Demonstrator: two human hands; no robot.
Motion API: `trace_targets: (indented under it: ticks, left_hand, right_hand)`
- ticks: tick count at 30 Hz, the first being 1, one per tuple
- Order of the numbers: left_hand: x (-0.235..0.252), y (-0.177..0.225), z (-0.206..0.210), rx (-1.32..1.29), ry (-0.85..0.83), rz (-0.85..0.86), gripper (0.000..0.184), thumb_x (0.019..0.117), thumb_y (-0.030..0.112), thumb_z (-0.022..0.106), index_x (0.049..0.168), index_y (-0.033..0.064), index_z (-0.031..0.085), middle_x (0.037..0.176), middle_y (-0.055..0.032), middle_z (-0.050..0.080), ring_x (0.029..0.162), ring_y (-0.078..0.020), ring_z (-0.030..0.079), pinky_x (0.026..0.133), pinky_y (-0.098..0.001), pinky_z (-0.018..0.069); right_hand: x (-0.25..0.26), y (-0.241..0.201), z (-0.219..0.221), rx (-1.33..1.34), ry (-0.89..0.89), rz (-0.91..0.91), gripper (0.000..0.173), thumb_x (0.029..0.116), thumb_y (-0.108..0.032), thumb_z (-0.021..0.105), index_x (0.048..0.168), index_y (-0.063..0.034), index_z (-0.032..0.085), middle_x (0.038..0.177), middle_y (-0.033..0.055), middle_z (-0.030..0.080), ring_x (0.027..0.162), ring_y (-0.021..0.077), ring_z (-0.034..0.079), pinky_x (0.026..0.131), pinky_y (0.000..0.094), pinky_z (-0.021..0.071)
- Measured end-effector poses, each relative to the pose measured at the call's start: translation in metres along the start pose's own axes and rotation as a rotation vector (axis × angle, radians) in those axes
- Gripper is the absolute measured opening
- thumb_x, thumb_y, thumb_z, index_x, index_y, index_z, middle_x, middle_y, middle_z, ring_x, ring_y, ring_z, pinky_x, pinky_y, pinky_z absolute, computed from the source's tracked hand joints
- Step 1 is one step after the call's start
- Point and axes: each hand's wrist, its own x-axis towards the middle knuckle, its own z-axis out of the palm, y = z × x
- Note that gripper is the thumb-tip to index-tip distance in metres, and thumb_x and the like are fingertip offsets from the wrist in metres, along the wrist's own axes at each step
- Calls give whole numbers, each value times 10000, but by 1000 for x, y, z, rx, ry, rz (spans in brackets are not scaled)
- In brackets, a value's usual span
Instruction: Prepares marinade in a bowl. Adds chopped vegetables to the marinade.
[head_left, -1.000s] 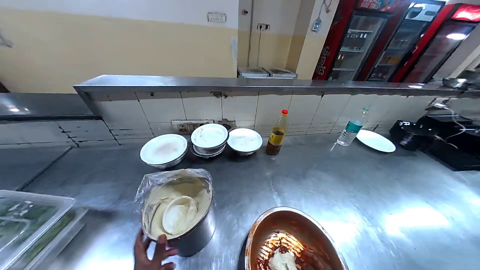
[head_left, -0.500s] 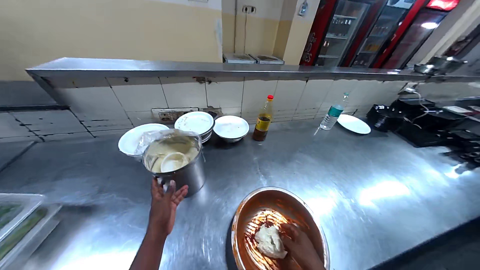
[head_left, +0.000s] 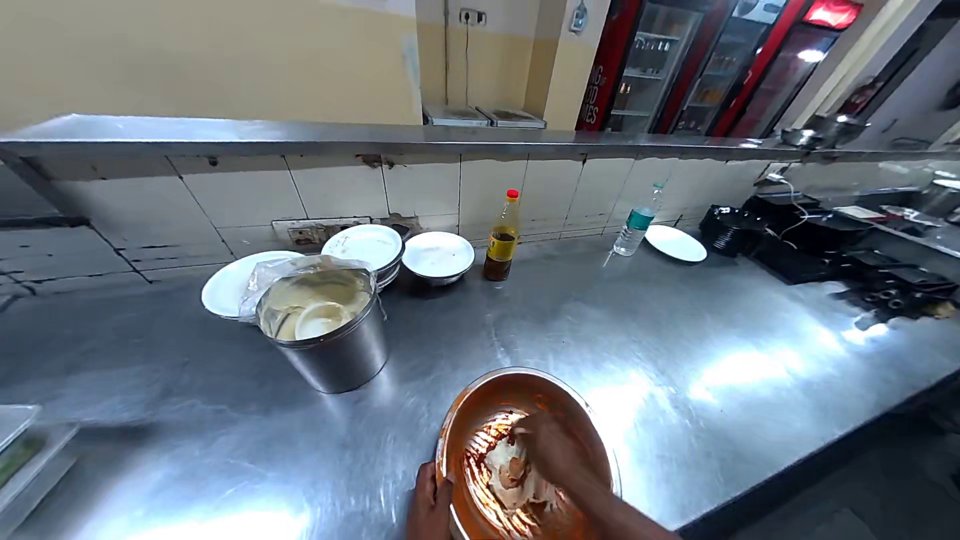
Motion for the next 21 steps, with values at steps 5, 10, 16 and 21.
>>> trace_targets:
  ticks: [5, 10, 16, 21]
  left_hand:
    - [19, 11, 21, 77, 242, 53, 288, 1067, 82, 461, 1270, -108, 537, 1034, -243, 644, 934, -286, 647, 867, -450, 531]
    - [27, 12, 21, 221, 232, 119, 338, 1075, 110, 460, 1332, -83, 566, 1164, -263, 672, 1081, -328, 664, 987, -482, 504]
    - [25, 10, 18, 263, 262, 117, 345, 1070, 117, 468, 1337, -75, 574, 1115, -255, 685, 1032, -317, 673, 956, -478, 512]
    - [27, 12, 19, 280, 285, 133, 330, 1074, 119, 467, 1321, -58, 595, 1102, -228, 698, 1030, -294, 681, 961, -460, 515]
  right_hand:
    - [-24, 15, 39, -130, -286, -521, 264, 973, -68, 654, 1209, 26, 726, 1424, 230, 604, 1379, 448, 507, 1168, 598, 370]
    - [10, 25, -16, -165, -209, -211, 353, 1022, -95, 567, 1348, 27, 628, 1434, 272, 566, 1354, 430, 529, 1145, 584, 395]
    - [-14, 34, 13, -220, -494, -584, 278, 987, -66, 635, 1246, 5, 708, 1365, 238, 636, 1267, 439, 598, 1085, 628, 436]
    - [20, 12, -7, -161, -212, -240, 440, 1027, -115, 562, 1445, 22, 539, 1520, 275, 478, 1423, 426, 458, 1180, 579, 358]
